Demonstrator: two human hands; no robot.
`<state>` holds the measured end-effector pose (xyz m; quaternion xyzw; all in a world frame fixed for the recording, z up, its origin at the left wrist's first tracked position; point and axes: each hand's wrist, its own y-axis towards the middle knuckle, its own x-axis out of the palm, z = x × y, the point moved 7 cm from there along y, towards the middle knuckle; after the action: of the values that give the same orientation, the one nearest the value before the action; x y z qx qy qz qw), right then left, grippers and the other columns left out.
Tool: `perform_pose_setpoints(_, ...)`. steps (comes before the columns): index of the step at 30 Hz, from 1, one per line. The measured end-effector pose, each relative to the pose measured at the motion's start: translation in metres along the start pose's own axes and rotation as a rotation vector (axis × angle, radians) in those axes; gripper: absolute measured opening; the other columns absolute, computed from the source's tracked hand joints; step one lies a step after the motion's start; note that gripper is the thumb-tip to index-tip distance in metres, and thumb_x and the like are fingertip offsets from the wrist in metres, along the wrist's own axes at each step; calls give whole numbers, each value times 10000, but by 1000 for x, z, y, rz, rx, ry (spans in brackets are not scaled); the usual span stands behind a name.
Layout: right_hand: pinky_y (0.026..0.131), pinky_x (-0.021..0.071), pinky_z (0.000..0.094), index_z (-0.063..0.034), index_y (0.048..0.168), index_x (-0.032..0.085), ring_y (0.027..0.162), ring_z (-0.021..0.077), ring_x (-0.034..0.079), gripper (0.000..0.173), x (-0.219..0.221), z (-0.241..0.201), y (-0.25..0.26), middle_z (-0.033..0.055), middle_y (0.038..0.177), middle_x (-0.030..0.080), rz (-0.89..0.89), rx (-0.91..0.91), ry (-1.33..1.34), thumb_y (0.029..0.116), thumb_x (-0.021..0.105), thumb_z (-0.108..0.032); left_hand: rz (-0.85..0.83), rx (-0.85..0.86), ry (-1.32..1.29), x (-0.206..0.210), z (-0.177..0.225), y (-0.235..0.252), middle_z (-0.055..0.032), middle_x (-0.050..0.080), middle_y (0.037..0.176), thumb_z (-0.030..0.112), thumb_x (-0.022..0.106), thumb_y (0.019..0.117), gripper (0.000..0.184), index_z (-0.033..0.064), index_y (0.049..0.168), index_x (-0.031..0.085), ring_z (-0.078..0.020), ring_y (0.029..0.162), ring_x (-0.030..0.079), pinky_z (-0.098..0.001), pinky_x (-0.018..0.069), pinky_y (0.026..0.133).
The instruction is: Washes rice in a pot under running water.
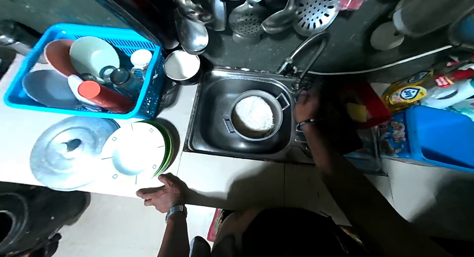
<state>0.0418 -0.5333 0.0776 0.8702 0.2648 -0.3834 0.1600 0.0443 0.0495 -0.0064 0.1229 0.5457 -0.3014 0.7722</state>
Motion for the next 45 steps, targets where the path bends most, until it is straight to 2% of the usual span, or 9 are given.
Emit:
perform_pose_setpoints(4, 1187, 349, 537, 51, 1555, 338, 1428, 404, 461, 542, 21, -2, 19, 284, 1517, 476, -155, 83, -173, 1126, 323, -279, -12, -2, -11, -5, 3, -5, -334, 419, 1516, 605, 476, 1015, 888, 81, 1645, 132, -459, 1228, 614, -551, 562, 934)
perform_pose_setpoints(8, 1214, 330, 512, 6, 1607, 262, 1482, 376, 399, 549, 49, -2, 15, 239, 1617, 365, -206, -64, -245, 1112, 324, -223, -7, 1, -5, -5, 3, -3, -335, 418, 1516, 593, 477, 1018, 880, 73, 1643, 139, -455, 1227, 615, -545, 565, 929)
perform_pose_setpoints(12, 1276, 106, 570, 2, 1606, 278, 1581, 367, 162, 547, 85, 10, 9, 210, 1681, 246, -347, -265, -504, 1092, 355, -169, -10, -11, 20, -5, 4, -4, -326, 423, 1517, 600, 473, 1018, 881, 78, 1644, 138, -441, 1225, 621, -530, 566, 933)
perform_pose_setpoints(19, 1250, -10, 653, 32, 1619, 187, 1591, 401, 35, 708, 101, 20, -4, 257, 1700, 107, -320, -359, -651, 1054, 511, -246, -17, -12, 8, -7, 4, -3, -331, 425, 1511, 597, 487, 1014, 887, 76, 1642, 140, -451, 1227, 615, -544, 562, 934)
perform_pose_setpoints(23, 1265, 145, 625, -57, 1573, 400, 1567, 387, 202, 655, 109, 2, -70, 230, 1671, 256, -490, -549, -490, 1038, 551, -404, -42, -23, -42, -12, 6, -6, -344, 407, 1518, 605, 513, 994, 912, 98, 1647, 127, -495, 1184, 623, -605, 565, 889)
perform_pose_setpoints(25, 1137, 400, 607, -112, 1455, 576, 1372, 386, 528, 598, 122, -3, -106, 199, 1474, 557, -733, -500, -507, 1056, 456, -540, -37, -29, -51, -15, 6, -5, -337, 415, 1516, 609, 529, 985, 914, 105, 1644, 143, -489, 1143, 644, -608, 572, 862)
perform_pose_setpoints(27, 1030, 464, 643, -99, 1319, 660, 1207, 423, 640, 683, 129, 1, -126, 221, 1249, 692, -903, -466, -595, 1039, 362, -646, -32, -42, -61, -16, 5, -5, -324, 432, 1504, 611, 538, 978, 910, 121, 1645, 159, -468, 1111, 662, -597, 581, 840)
perform_pose_setpoints(37, 1038, 468, 598, -18, 1169, 699, 1232, 399, 630, 748, 131, -11, -164, 227, 1217, 699, -1008, -349, -691, 1070, 254, -611, -24, -58, -57, -13, 4, -7, -299, 454, 1492, 616, 519, 988, 886, 144, 1645, 157, -427, 1061, 688, -562, 588, 819)
perform_pose_setpoints(45, 1034, 469, 583, -24, 1140, 715, 1211, 375, 641, 718, 134, -9, -159, 216, 1202, 702, -1019, -278, -584, 1051, 342, -631, -25, -57, -35, -10, 4, -7, -293, 455, 1493, 613, 507, 993, 881, 139, 1646, 153, -420, 1069, 688, -547, 589, 819)
